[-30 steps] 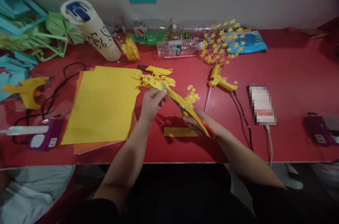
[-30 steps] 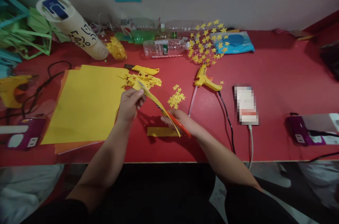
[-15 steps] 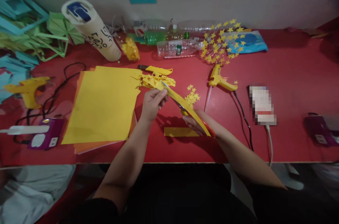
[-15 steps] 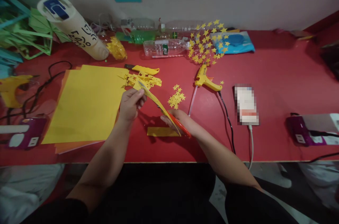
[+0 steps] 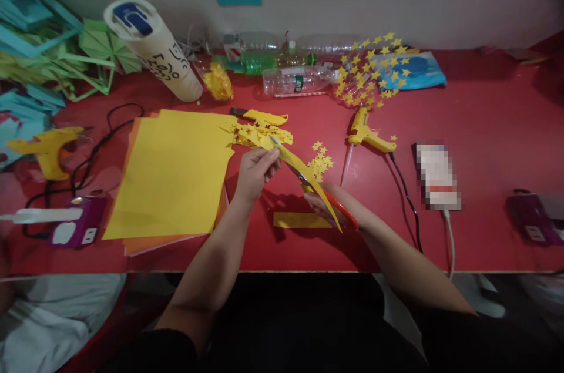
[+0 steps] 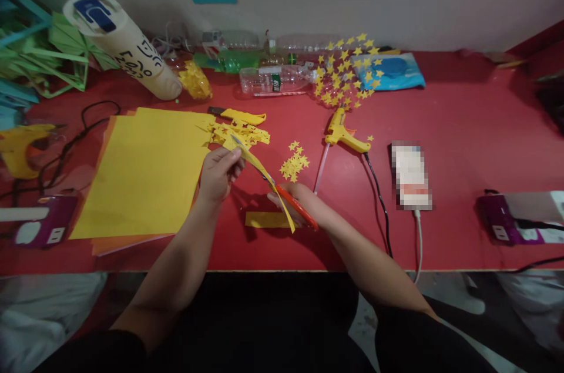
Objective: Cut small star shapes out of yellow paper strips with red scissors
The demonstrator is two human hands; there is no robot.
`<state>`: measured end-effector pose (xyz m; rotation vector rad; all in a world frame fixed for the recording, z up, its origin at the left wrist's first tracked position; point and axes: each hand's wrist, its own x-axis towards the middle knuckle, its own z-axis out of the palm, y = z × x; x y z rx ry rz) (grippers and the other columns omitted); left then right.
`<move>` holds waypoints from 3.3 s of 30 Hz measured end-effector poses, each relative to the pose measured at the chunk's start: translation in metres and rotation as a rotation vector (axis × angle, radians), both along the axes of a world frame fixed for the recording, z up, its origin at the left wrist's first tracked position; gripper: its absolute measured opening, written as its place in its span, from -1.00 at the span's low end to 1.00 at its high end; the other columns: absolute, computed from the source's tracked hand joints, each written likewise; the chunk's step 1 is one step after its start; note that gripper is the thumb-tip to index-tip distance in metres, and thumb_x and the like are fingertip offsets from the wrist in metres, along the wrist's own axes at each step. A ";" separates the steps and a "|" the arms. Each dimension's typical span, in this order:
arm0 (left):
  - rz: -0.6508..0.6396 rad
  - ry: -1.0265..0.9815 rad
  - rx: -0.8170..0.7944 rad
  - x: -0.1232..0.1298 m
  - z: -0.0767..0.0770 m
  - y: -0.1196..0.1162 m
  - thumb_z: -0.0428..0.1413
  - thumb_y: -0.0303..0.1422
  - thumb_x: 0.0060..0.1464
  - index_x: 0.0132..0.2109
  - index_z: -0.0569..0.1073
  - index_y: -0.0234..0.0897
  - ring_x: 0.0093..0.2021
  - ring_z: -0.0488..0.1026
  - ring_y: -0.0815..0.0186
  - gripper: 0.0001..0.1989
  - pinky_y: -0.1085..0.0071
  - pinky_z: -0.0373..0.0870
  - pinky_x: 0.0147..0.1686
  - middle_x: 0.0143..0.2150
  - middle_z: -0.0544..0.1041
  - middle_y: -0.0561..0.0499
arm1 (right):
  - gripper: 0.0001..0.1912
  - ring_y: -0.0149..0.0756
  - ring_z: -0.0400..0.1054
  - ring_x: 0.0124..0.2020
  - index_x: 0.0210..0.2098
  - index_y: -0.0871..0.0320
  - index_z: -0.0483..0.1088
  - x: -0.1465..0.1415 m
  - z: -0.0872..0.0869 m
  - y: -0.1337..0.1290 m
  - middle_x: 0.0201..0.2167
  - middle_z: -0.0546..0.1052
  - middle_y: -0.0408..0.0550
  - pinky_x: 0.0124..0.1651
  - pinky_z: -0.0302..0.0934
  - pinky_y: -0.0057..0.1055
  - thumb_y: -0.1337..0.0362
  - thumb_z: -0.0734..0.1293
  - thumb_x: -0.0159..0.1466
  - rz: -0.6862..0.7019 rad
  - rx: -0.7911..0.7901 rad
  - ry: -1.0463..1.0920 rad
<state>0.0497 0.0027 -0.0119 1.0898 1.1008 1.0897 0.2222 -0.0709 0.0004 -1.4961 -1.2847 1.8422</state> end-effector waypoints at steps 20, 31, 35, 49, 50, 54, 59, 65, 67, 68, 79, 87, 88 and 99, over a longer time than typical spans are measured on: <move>0.044 -0.069 0.057 -0.004 -0.002 0.004 0.19 -0.22 -0.13 -0.68 0.29 -0.27 -0.71 0.17 0.56 -0.65 0.57 0.10 -0.70 -0.72 0.27 0.15 | -0.54 -0.52 0.02 -0.71 -0.59 0.09 0.10 0.007 -0.002 0.003 -0.71 0.15 -0.29 -0.67 -0.08 -0.51 -0.09 0.33 0.13 0.050 0.135 -0.103; 0.069 -0.204 -0.015 -0.007 0.009 0.007 0.17 -0.30 -0.12 -0.40 0.32 -0.23 -0.58 0.41 0.44 -0.83 0.54 0.26 -0.65 -0.56 0.44 0.13 | -0.48 -0.54 0.03 -0.79 -0.62 0.07 0.05 0.005 0.004 0.004 -0.79 0.13 -0.33 -0.71 -0.07 -0.53 -0.15 0.32 0.14 0.053 0.129 -0.156; 0.067 -0.191 -0.042 -0.008 0.010 0.010 0.21 -0.28 -0.13 -0.32 0.31 -0.20 -0.69 0.34 0.47 -0.76 0.56 0.14 -0.76 -0.60 0.46 0.17 | -0.48 -0.54 0.03 -0.79 -0.62 0.07 0.05 0.007 0.000 0.006 -0.78 0.13 -0.33 -0.71 -0.06 -0.52 -0.14 0.31 0.15 0.076 0.122 -0.173; 0.091 -0.034 0.011 -0.016 0.014 0.013 0.21 -0.34 -0.18 -0.52 0.39 -0.25 -0.76 0.08 0.58 -0.86 0.58 -0.10 -0.78 -0.74 0.33 0.17 | -0.48 -0.56 -0.04 -0.72 -0.57 0.07 0.06 0.014 0.007 0.003 -0.73 0.11 -0.35 -0.66 -0.14 -0.50 -0.14 0.35 0.15 0.081 0.135 -0.139; 0.087 -0.036 0.012 -0.016 0.015 0.012 0.20 -0.34 -0.19 -0.53 0.38 -0.25 -0.76 0.08 0.58 -0.86 0.58 -0.09 -0.78 -0.75 0.32 0.17 | -0.47 -0.56 -0.04 -0.70 -0.57 0.07 0.07 0.015 0.008 0.003 -0.72 0.11 -0.34 -0.66 -0.13 -0.50 -0.15 0.36 0.15 0.084 0.138 -0.130; 0.082 -0.042 0.033 -0.017 0.015 0.012 0.20 -0.34 -0.19 -0.53 0.40 -0.26 -0.74 0.11 0.57 -0.87 0.59 -0.08 -0.76 -0.74 0.32 0.16 | -0.47 -0.55 -0.03 -0.67 -0.56 0.08 0.08 0.016 0.007 0.003 -0.68 0.13 -0.31 -0.64 -0.12 -0.50 -0.18 0.34 0.16 0.117 0.166 -0.097; 0.083 -0.055 0.064 -0.017 0.015 0.012 0.22 -0.32 -0.21 -0.52 0.42 -0.26 -0.76 0.08 0.58 -0.86 0.58 -0.08 -0.77 -0.75 0.31 0.17 | -0.43 -0.55 -0.05 -0.68 -0.57 0.07 0.04 0.017 0.008 0.002 -0.69 0.11 -0.31 -0.64 -0.13 -0.49 -0.25 0.28 0.16 0.130 0.174 -0.096; 0.078 -0.045 0.047 -0.017 0.015 0.011 0.23 -0.33 -0.20 -0.52 0.41 -0.26 -0.75 0.09 0.58 -0.85 0.57 -0.08 -0.76 -0.74 0.31 0.17 | -0.44 -0.54 -0.04 -0.68 -0.54 0.07 0.05 0.018 0.010 0.001 -0.68 0.12 -0.31 -0.64 -0.14 -0.49 -0.27 0.25 0.17 0.140 0.153 -0.062; 0.067 -0.045 0.056 -0.017 0.015 0.011 0.23 -0.33 -0.19 -0.52 0.40 -0.26 -0.74 0.11 0.57 -0.85 0.57 -0.07 -0.75 -0.74 0.31 0.17 | -0.43 -0.54 -0.04 -0.68 -0.54 0.07 0.06 0.018 0.009 0.002 -0.68 0.13 -0.31 -0.64 -0.15 -0.49 -0.27 0.26 0.17 0.145 0.152 -0.063; 0.062 -0.047 0.064 -0.017 0.015 0.011 0.23 -0.33 -0.18 -0.51 0.40 -0.25 -0.74 0.12 0.56 -0.85 0.56 -0.05 -0.75 -0.73 0.31 0.17 | -0.43 -0.55 -0.05 -0.68 -0.55 0.08 0.06 0.018 0.009 0.002 -0.69 0.13 -0.31 -0.64 -0.14 -0.49 -0.27 0.26 0.17 0.146 0.154 -0.065; 0.059 -0.053 0.064 -0.017 0.014 0.012 0.21 -0.35 -0.20 -0.55 0.39 -0.24 -0.75 0.10 0.57 -0.87 0.57 -0.05 -0.76 -0.74 0.30 0.17 | -0.46 -0.59 -0.04 -0.76 -0.57 0.09 0.10 0.017 0.005 0.003 -0.72 0.10 -0.34 -0.73 -0.11 -0.54 -0.20 0.29 0.19 0.103 0.086 -0.030; 0.064 -0.047 0.026 -0.015 0.015 0.011 0.20 -0.34 -0.21 -0.54 0.38 -0.25 -0.75 0.09 0.57 -0.86 0.57 -0.09 -0.77 -0.75 0.29 0.17 | -0.57 -0.59 -0.03 -0.80 -0.57 0.09 0.12 0.015 0.007 0.004 -0.77 0.09 -0.36 -0.75 -0.09 -0.56 0.01 0.33 0.24 0.083 -0.013 -0.066; 0.066 -0.050 0.022 -0.015 0.015 0.011 0.20 -0.34 -0.21 -0.55 0.38 -0.25 -0.75 0.09 0.57 -0.86 0.58 -0.09 -0.77 -0.75 0.29 0.17 | -0.58 -0.59 -0.03 -0.80 -0.57 0.09 0.12 0.015 0.007 0.004 -0.78 0.09 -0.36 -0.75 -0.09 -0.56 0.04 0.33 0.25 0.081 -0.021 -0.072; 0.049 -0.053 0.017 -0.012 0.012 0.008 0.17 -0.32 -0.11 -0.52 0.32 -0.24 -0.78 0.06 0.58 -0.82 0.57 -0.08 -0.78 -0.73 0.31 0.19 | -0.57 -0.59 -0.01 -0.84 -0.60 0.09 0.13 0.006 0.005 0.004 -0.82 0.11 -0.36 -0.79 -0.02 -0.59 0.03 0.33 0.22 0.035 0.002 -0.046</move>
